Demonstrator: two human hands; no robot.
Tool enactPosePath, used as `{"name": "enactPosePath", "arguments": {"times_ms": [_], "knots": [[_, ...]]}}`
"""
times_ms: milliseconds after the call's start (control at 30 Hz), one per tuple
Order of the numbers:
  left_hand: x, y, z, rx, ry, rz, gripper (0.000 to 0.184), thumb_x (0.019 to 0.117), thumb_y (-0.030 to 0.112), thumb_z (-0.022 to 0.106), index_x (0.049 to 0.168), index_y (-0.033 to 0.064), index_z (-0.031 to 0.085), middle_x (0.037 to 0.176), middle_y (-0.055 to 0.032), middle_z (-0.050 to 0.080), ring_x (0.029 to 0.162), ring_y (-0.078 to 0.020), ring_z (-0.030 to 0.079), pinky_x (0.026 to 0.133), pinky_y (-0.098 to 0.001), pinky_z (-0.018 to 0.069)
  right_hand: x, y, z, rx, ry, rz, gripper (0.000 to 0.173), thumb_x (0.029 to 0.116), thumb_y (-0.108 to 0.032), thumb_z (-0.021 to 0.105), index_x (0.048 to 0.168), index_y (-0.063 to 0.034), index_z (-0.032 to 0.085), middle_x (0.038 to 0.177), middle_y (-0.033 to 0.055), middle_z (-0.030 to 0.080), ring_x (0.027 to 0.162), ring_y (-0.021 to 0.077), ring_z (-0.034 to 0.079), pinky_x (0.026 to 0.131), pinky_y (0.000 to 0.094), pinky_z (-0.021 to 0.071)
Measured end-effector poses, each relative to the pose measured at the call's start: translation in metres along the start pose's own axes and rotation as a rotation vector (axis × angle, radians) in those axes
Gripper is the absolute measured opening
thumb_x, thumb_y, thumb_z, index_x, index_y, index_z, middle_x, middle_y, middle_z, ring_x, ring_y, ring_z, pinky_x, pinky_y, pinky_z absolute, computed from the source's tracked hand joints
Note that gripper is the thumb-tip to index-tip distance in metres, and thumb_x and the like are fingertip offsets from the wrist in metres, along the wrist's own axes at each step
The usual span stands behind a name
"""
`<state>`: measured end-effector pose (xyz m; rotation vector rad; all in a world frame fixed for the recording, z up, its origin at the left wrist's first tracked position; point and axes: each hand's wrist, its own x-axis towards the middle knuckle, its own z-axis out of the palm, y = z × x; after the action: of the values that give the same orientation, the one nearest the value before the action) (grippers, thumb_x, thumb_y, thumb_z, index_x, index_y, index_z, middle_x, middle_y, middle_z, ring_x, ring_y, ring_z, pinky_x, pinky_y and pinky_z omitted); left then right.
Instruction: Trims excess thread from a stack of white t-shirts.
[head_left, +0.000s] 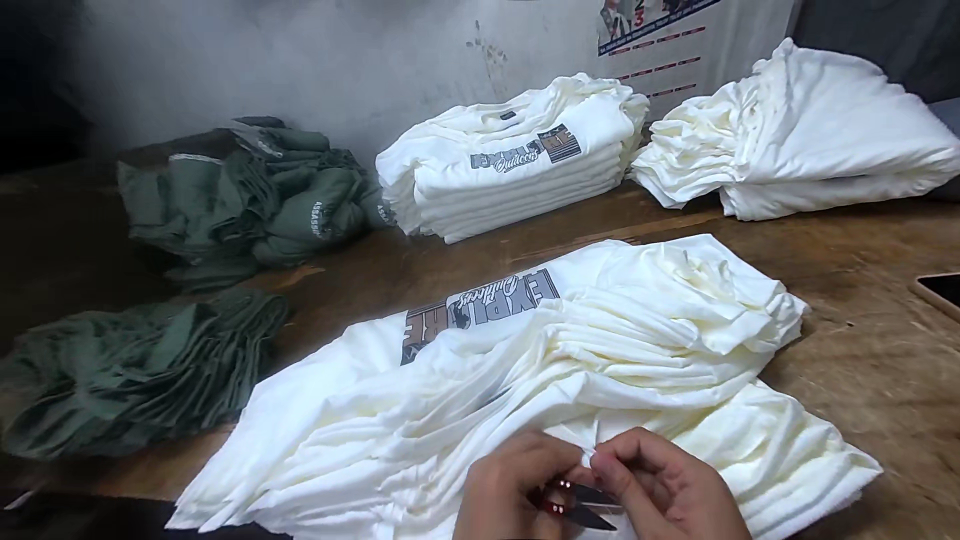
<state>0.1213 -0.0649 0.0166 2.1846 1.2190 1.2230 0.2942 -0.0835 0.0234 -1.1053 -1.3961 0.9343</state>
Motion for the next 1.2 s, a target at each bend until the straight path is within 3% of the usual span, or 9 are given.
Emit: {"name": "enactPosePath", "arguments": {"times_ms": [133,267,367,467,567,867,967,1067,1200], "knots": [[-0.014,0.007,-0.007,0.133,0.096,0.105,0.007,0.0897,0.011,0.073,0.087,0.0060,0.079,0.078,-0.0058,0.072,0.072,-0.0088,0.067,0.068,-0.0191,0.0538,-0.005,0.007,-0.001,-0.066,-0.025,-0.087,0.008,0.0919,0.000,0.070,0.099,0.0045,0.068,0.090,0.0081,0.074,0.077,0.0097,0.074,0.073,0.0269,0.0645],[-0.021,0.006,-0.012,0.042,0.009,0.208,0.009,0.0931,0.009,0.072,0.089,0.0012,0.075,0.083,-0.0105,0.072,0.081,-0.0127,0.068,0.076,-0.0203,0.0544,-0.005,0.018,0.003,-0.253,-0.048,-0.343,0.035,0.0829,0.000,0.077,0.117,0.0056,0.072,0.095,0.0162,0.067,0.080,0.0156,0.068,0.072,0.0255,0.0595],[-0.016,0.004,-0.020,-0.039,-0.072,0.164,0.010,0.0917,0.010,0.075,0.093,0.0002,0.076,0.086,-0.0110,0.073,0.078,-0.0114,0.068,0.072,-0.0204,0.0550,-0.015,0.036,0.011,-0.421,0.166,-0.586,0.008,0.0899,-0.010,0.076,0.096,-0.0081,0.081,0.085,0.0091,0.065,0.082,0.0108,0.063,0.078,0.0161,0.0525],[-0.006,-0.009,-0.036,-0.014,-0.097,0.110,0.032,0.0837,0.016,0.081,0.112,0.0049,0.073,0.096,-0.0086,0.070,0.083,-0.0119,0.065,0.073,-0.0264,0.0550,-0.022,0.050,0.006,-0.508,0.266,-0.761,0.007,0.0962,-0.019,0.072,0.093,-0.0129,0.074,0.085,0.0046,0.059,0.086,0.0133,0.057,0.083,0.0207,0.0467],[-0.001,-0.029,-0.034,0.063,-0.029,0.214,0.028,0.0847,0.035,0.083,0.109,0.0223,0.077,0.099,0.0016,0.069,0.097,-0.0091,0.062,0.087,-0.0301,0.0487,-0.028,0.053,0.004,-0.411,0.297,-0.736,0.009,0.0962,-0.021,0.073,0.093,-0.0119,0.073,0.089,0.0031,0.057,0.087,0.0092,0.057,0.085,0.0179,0.0468],[0.008,-0.028,-0.023,0.085,0.000,0.269,0.017,0.0920,0.034,0.076,0.098,0.0190,0.079,0.097,0.0054,0.075,0.091,-0.0083,0.064,0.082,-0.0285,0.0487,-0.032,0.043,0.001,-0.381,0.253,-0.605,0.024,0.0920,-0.026,0.071,0.078,-0.0075,0.066,0.084,0.0081,0.059,0.087,0.0134,0.057,0.082,0.0218,0.0463],[0.008,-0.025,-0.034,0.110,-0.071,0.115,0.029,0.0917,0.040,0.076,0.107,0.0146,0.077,0.097,0.0005,0.071,0.086,-0.0053,0.064,0.075,-0.0224,0.0539,-0.034,0.021,0.004,-0.662,0.253,-0.344,0.034,0.0858,-0.039,0.077,0.080,-0.0062,0.072,0.087,0.0124,0.068,0.084,0.0240,0.062,0.073,0.0338,0.0504],[0.015,-0.020,-0.036,0.066,-0.318,-0.072,0.035,0.0830,0.032,0.081,0.111,0.0112,0.077,0.075,0.0000,0.068,0.061,-0.0070,0.060,0.057,-0.0264,0.0523,-0.031,0.005,0.008,-0.850,0.064,-0.214,0.022,0.0909,-0.028,0.073,0.086,-0.0077,0.080,0.090,0.0133,0.073,0.082,0.0316,0.068,0.071,0.0463,0.0533],[0.042,-0.015,-0.028,0.116,-0.357,-0.093,0.053,0.0872,0.022,0.077,0.135,0.0057,0.065,0.076,-0.0035,0.067,0.065,-0.0148,0.063,0.062,-0.0341,0.0556,-0.031,-0.011,-0.004,-0.981,-0.312,-0.256,0.024,0.1007,-0.017,0.059,0.087,-0.0034,0.073,0.082,0.0148,0.069,0.076,0.0342,0.068,0.071,0.0503,0.0506]]}}
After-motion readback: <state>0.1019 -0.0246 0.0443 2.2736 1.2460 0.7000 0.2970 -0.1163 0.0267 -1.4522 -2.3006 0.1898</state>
